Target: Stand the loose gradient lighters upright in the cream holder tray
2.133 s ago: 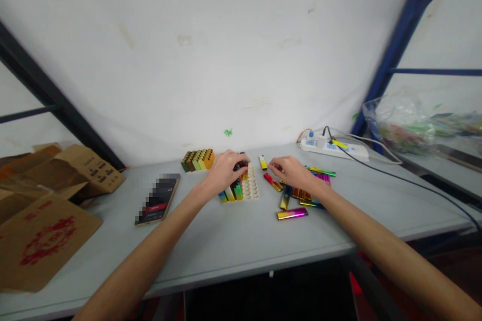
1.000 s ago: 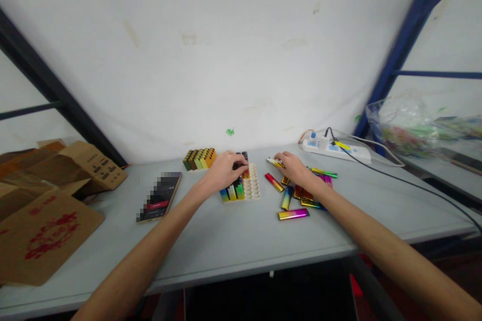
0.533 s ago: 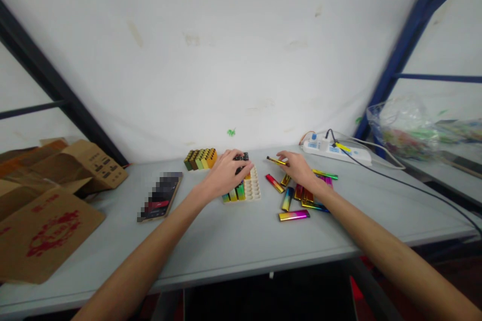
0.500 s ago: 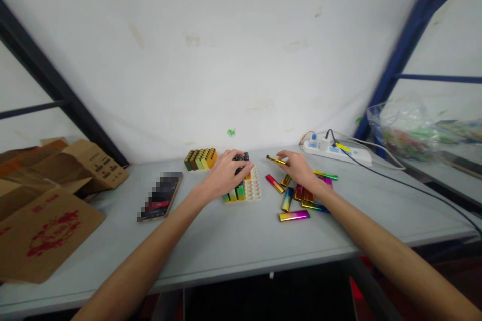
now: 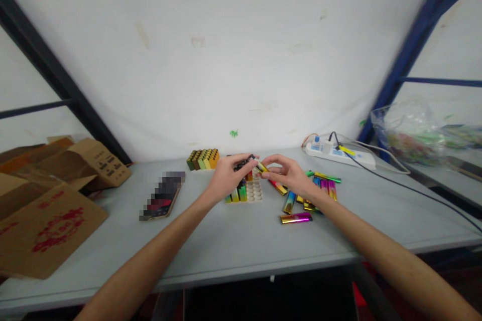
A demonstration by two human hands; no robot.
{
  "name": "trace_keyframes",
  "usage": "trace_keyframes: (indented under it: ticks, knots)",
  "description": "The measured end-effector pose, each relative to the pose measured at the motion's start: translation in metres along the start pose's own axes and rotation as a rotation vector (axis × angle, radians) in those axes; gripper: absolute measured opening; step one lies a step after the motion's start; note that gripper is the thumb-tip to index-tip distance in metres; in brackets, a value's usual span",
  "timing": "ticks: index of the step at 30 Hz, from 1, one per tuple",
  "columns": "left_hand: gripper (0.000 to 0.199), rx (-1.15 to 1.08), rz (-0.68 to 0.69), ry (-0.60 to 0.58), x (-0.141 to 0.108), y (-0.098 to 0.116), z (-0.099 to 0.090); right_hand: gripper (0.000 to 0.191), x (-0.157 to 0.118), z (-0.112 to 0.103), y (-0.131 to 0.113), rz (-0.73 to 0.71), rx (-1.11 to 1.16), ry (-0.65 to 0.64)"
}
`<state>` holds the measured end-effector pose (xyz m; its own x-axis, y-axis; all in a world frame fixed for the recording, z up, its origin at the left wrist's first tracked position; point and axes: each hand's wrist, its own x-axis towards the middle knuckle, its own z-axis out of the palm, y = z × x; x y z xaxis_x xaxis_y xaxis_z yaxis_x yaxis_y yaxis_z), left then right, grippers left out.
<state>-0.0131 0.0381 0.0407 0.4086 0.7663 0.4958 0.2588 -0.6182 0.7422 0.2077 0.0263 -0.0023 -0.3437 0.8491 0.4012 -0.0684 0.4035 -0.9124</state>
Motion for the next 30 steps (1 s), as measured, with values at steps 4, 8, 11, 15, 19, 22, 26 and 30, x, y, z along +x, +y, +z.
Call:
trace_keyframes:
  ticks: [4,8,11,15,19,22,26,30]
  knots:
    - [0.035,-0.372,-0.062,0.052,-0.001,0.003,0.006,0.033,0.000,0.003,0.003,-0.048,-0.092,0.041]
    - [0.032,-0.597,-0.132,0.082,-0.001,0.004,0.004,0.026,0.000,-0.010,0.002,-0.080,-0.417,0.101]
    - [0.036,-0.636,-0.226,0.043,-0.001,0.003,0.002,0.022,-0.001,-0.020,0.005,-0.151,-0.709,0.119]
    - [0.049,-0.696,-0.361,-0.034,0.000,0.001,-0.003,0.021,-0.001,-0.023,0.011,-0.219,-0.852,0.096]
    - [0.056,-0.754,-0.401,-0.101,0.001,0.005,-0.008,0.021,-0.002,-0.020,0.010,-0.229,-0.878,0.061]
    - [0.054,-0.723,-0.393,-0.084,0.001,0.007,-0.008,0.021,-0.003,-0.019,0.008,-0.227,-0.902,0.052]
    - [0.058,-0.586,-0.381,-0.010,0.000,0.004,-0.005,0.021,-0.003,-0.020,0.006,-0.220,-0.922,0.025]
    - [0.058,-0.438,-0.350,0.036,0.000,-0.004,-0.003,0.021,-0.003,-0.020,0.006,-0.210,-0.928,0.003]
